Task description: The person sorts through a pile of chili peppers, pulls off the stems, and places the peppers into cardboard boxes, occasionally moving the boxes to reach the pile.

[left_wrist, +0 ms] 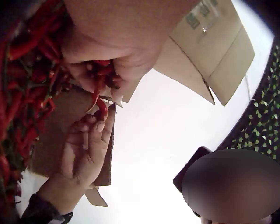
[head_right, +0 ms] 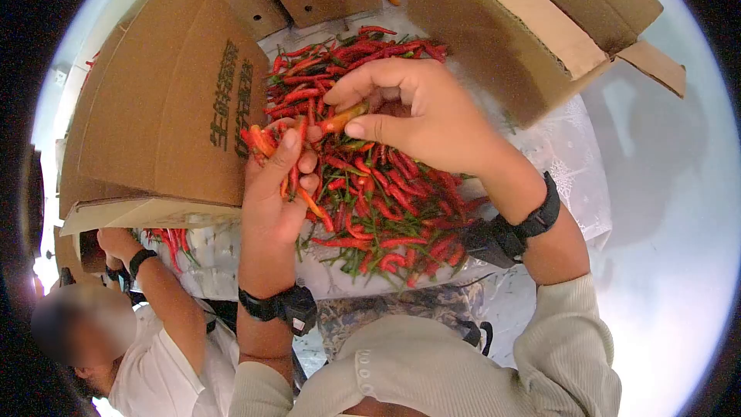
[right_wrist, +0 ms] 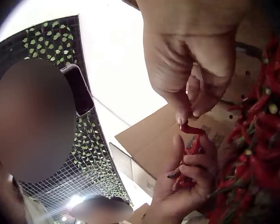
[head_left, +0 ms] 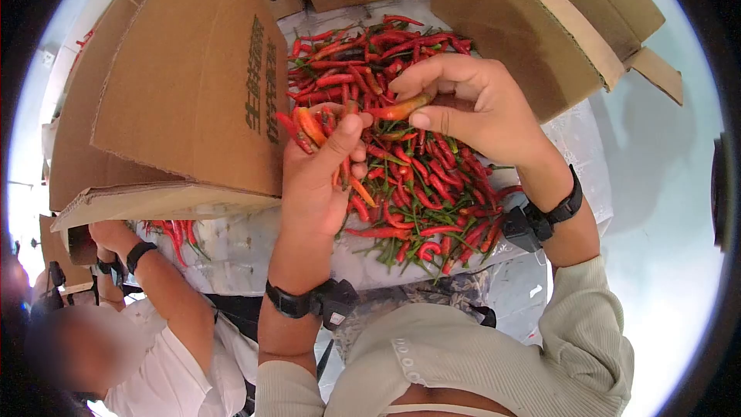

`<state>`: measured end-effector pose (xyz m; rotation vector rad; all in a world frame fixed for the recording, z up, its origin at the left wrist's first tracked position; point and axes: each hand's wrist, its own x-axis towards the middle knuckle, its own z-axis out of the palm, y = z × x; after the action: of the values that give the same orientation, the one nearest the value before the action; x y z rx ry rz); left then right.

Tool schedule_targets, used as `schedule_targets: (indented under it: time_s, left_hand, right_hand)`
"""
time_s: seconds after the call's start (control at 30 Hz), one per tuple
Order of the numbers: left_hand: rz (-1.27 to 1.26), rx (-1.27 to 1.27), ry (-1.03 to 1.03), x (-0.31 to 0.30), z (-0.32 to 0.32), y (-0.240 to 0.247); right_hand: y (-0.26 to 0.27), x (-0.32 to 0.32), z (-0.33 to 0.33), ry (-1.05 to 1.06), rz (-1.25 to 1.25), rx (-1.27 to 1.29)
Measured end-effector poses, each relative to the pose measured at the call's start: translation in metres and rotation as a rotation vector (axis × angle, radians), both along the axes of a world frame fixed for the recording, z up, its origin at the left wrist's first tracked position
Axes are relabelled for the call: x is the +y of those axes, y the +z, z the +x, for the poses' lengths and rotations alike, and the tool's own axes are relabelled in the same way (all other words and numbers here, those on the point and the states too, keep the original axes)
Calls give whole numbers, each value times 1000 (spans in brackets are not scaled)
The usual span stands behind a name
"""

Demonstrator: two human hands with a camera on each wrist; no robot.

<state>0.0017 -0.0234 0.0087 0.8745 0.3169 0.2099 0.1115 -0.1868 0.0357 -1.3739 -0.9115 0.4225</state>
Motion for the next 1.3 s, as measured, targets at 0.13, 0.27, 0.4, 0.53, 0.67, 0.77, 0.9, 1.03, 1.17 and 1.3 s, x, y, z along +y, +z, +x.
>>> schedule_targets:
  time_s: [0.13,0.27,0.4,0.53,0.67,0.77,0.9,1.03,1.17,1.3]
  left_hand:
    - [83,3,-64,-3,-2,0]
    - [68,-33,-82,-4,-3,-1]
    - [39,-26,-22,-2,-3,2]
    - [-25,30,30,-3,-2,8]
    - [-38,35,-4,0,-3,7]
    - [12,-17,-14,0,-3,6]
    - [226,-92,63,-11,-4,7]
    - [437,-140,80,-12,-6,4]
    - [546,-178,136,-16,-8,7]
    - [631,-255,167,-16,-8,6]
  right_hand:
    - [-3,0,-3,179,67,67]
    - [-5,2,-6,201,134,136]
    - [7,-9,16,-132,92,-8]
    - [-3,-19,39,-346,-310,-214]
    - [-11,-13,31,-208,-393,-269]
    - [-8,-7,21,-31,-231,-289]
    - [10,-8,-4,168,-278,80]
    - [-2,1,-12,203,-150,44]
    - [-2,2,-14,60,-195,-261]
    - [2,2,-21,-9,-234,-411]
